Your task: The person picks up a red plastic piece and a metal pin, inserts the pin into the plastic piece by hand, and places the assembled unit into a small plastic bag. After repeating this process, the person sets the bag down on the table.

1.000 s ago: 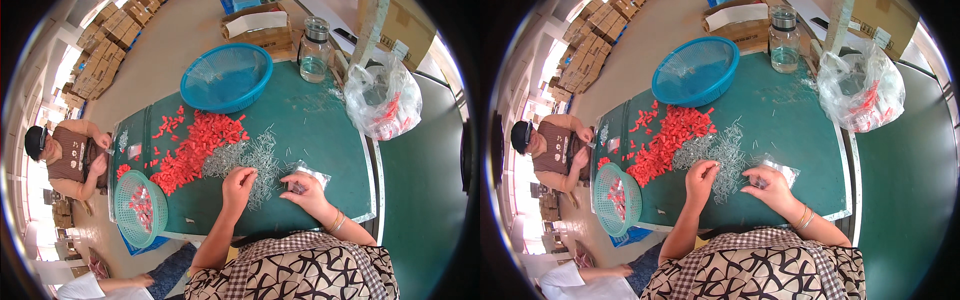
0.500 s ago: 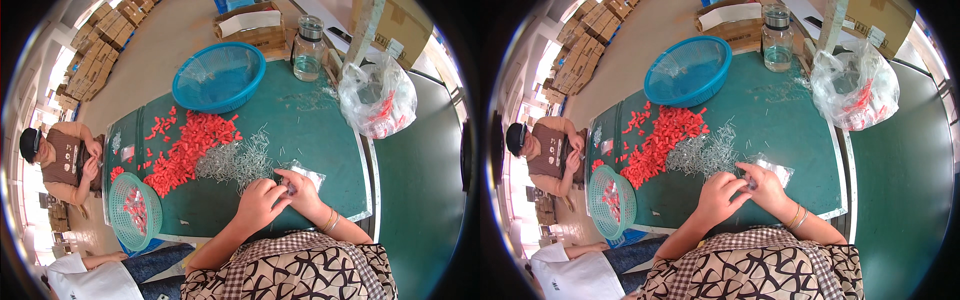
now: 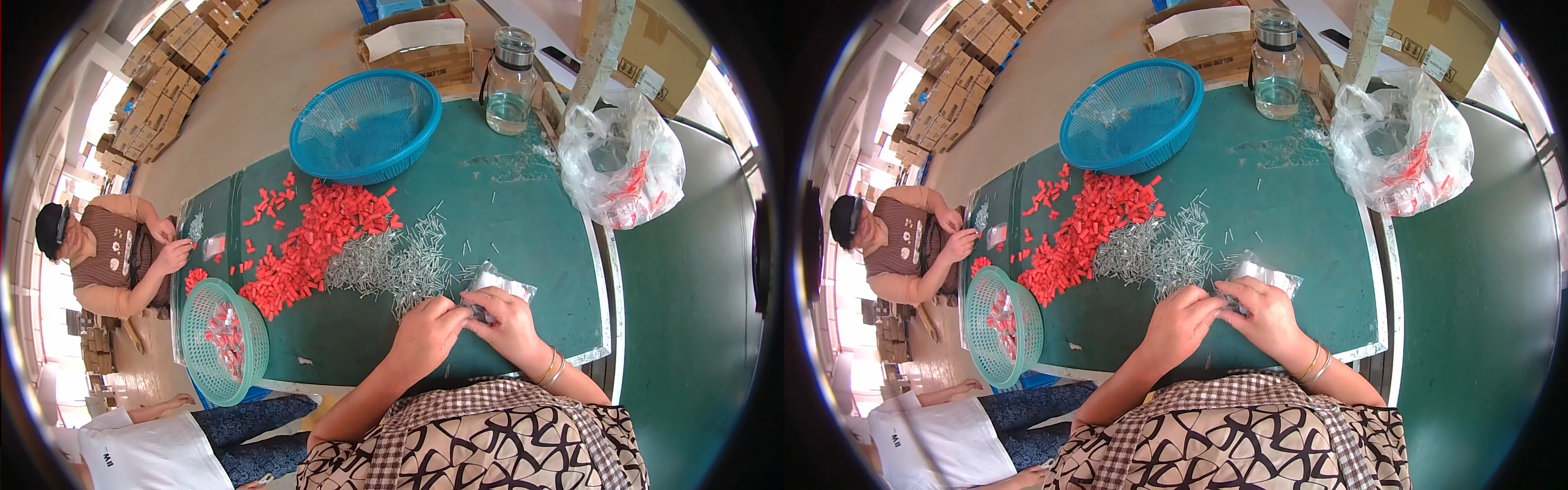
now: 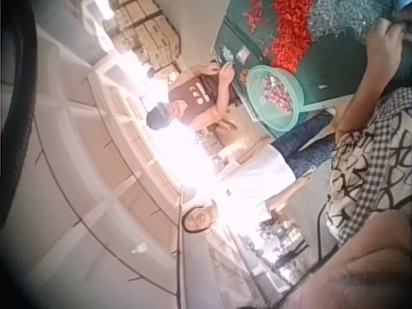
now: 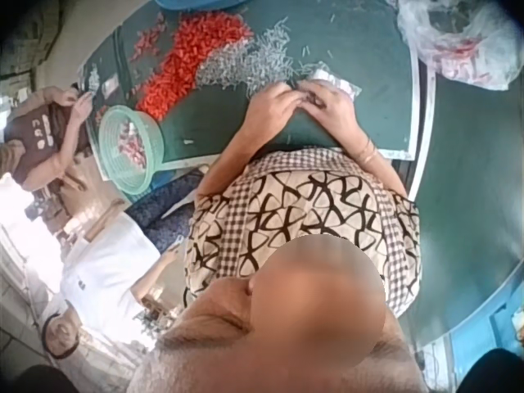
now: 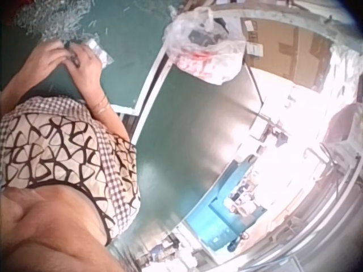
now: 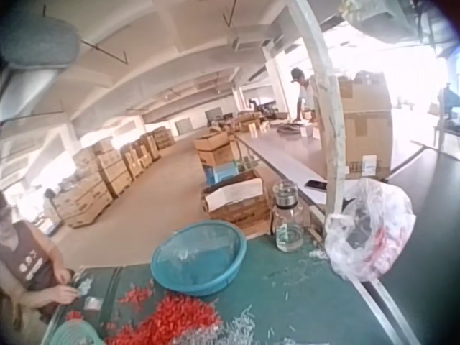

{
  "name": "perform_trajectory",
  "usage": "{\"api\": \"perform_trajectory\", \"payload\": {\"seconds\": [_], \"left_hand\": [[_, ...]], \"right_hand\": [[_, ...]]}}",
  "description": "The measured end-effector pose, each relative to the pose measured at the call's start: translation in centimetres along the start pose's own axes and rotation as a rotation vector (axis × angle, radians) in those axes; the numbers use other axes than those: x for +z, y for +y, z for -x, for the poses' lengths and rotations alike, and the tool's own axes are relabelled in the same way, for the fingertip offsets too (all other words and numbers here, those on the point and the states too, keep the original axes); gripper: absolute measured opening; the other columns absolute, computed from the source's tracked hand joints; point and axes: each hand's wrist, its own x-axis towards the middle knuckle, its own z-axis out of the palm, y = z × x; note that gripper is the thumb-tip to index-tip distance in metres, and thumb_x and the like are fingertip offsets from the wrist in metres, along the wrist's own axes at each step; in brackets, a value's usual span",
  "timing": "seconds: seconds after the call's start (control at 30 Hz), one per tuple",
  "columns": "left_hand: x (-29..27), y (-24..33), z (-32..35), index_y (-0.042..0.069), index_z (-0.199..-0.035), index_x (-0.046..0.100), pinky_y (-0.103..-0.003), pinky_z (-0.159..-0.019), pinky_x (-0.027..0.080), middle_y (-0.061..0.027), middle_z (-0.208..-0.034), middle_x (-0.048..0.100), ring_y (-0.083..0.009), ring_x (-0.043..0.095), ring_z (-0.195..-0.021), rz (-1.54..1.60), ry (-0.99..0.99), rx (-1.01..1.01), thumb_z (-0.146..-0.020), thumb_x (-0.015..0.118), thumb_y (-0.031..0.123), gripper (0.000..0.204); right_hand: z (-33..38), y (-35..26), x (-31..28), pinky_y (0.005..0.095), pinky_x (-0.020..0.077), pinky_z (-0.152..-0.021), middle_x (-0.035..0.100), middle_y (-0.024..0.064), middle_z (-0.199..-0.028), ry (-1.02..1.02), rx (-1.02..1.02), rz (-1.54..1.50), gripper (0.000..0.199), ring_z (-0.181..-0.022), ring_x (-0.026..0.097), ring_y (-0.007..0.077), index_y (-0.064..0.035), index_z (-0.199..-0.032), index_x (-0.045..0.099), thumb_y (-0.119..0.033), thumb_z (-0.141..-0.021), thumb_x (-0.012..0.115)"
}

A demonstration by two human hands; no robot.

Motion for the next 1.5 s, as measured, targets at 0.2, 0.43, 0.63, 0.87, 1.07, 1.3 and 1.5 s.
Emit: {"api": "perform_trajectory", "payload": {"seconds": [0.2,0.43,0.63,0.87,1.07,1.3,1.5], "left_hand": [[0.0,0.0,0.3,0.004,-0.095,0.065,-0.037,-0.062,0.047,-0.0086,-0.081,0.055,-0.0266,0.057,-0.072,0.019,-0.04,-0.011,-0.079,0.066,0.005,0.016],[-0.3,-0.3,0.5,0.004,-0.094,0.065,-0.037,-0.064,0.047,-0.0078,-0.082,0.055,-0.0265,0.058,-0.074,-0.056,-0.102,0.042,-0.074,0.066,0.002,0.021],[-0.4,-0.1,0.2,0.006,-0.093,0.067,-0.037,-0.063,0.047,-0.0076,-0.08,0.054,-0.0262,0.057,-0.074,-0.053,-0.098,0.052,-0.072,0.065,0.001,0.022],[-1.6,-1.3,0.6,0.005,-0.093,0.067,-0.034,-0.06,0.049,-0.0095,-0.082,0.063,-0.0264,0.062,-0.069,-0.082,0.166,-0.131,-0.078,0.068,0.0,0.016],[-2.0,-5.6,1.4,0.003,-0.095,0.065,-0.038,-0.066,0.049,-0.0099,-0.085,0.061,-0.0292,0.06,-0.075,-0.206,0.168,-0.389,-0.077,0.071,0.006,0.019],[-1.2,-6.8,0.6,0.002,-0.088,0.064,-0.04,-0.066,0.048,-0.0105,-0.08,0.058,-0.0306,0.06,-0.076,-0.329,0.092,-0.298,-0.077,0.069,0.005,0.013],[-1.4,-7.4,1.2,0.001,-0.088,0.063,-0.031,-0.059,0.047,-0.0077,-0.08,0.062,-0.0196,0.059,-0.065,-0.093,0.26,-0.373,-0.082,0.066,0.005,0.007]], "right_hand": [[-0.1,0.0,-0.2,0.028,0.0531,-0.06,0.067,0.008,-0.096,-0.08,0.133,-0.132,0.038,-0.072,0.064,0.0204,-0.0061,-0.106,0.067,-0.012,-0.07,0.078],[-0.2,-0.2,-1.2,0.0283,0.051,-0.059,0.067,0.0061,-0.092,-0.191,0.123,-0.101,0.042,-0.064,0.06,0.0184,-0.0075,-0.108,0.067,-0.015,-0.068,0.08],[-0.2,0.0,-1.0,0.0285,0.0501,-0.057,0.067,0.0055,-0.089,-0.185,0.114,-0.103,0.042,-0.06,0.058,0.0178,-0.0091,-0.107,0.068,-0.017,-0.068,0.08],[0.0,0.2,-0.9,0.0263,0.0492,-0.058,0.068,0.005,-0.09,-0.173,0.197,-0.221,0.036,-0.066,0.06,0.0163,-0.0081,-0.104,0.068,-0.016,-0.071,0.08],[0.1,0.1,-0.5,0.0258,0.0493,-0.058,0.068,0.0044,-0.093,-0.161,0.196,-0.234,0.035,-0.07,0.061,0.0162,-0.0083,-0.104,0.069,-0.015,-0.072,0.08],[0.1,-0.1,-0.5,0.0266,0.0496,-0.057,0.068,0.0043,-0.09,-0.194,0.18,-0.206,0.035,-0.069,0.061,0.017,-0.0087,-0.105,0.068,-0.015,-0.072,0.079],[-0.1,-0.1,-0.4,0.0266,0.0492,-0.058,0.068,0.0047,-0.09,-0.183,0.18,-0.213,0.034,-0.069,0.061,0.0167,-0.008,-0.105,0.068,-0.015,-0.072,0.079]]}}
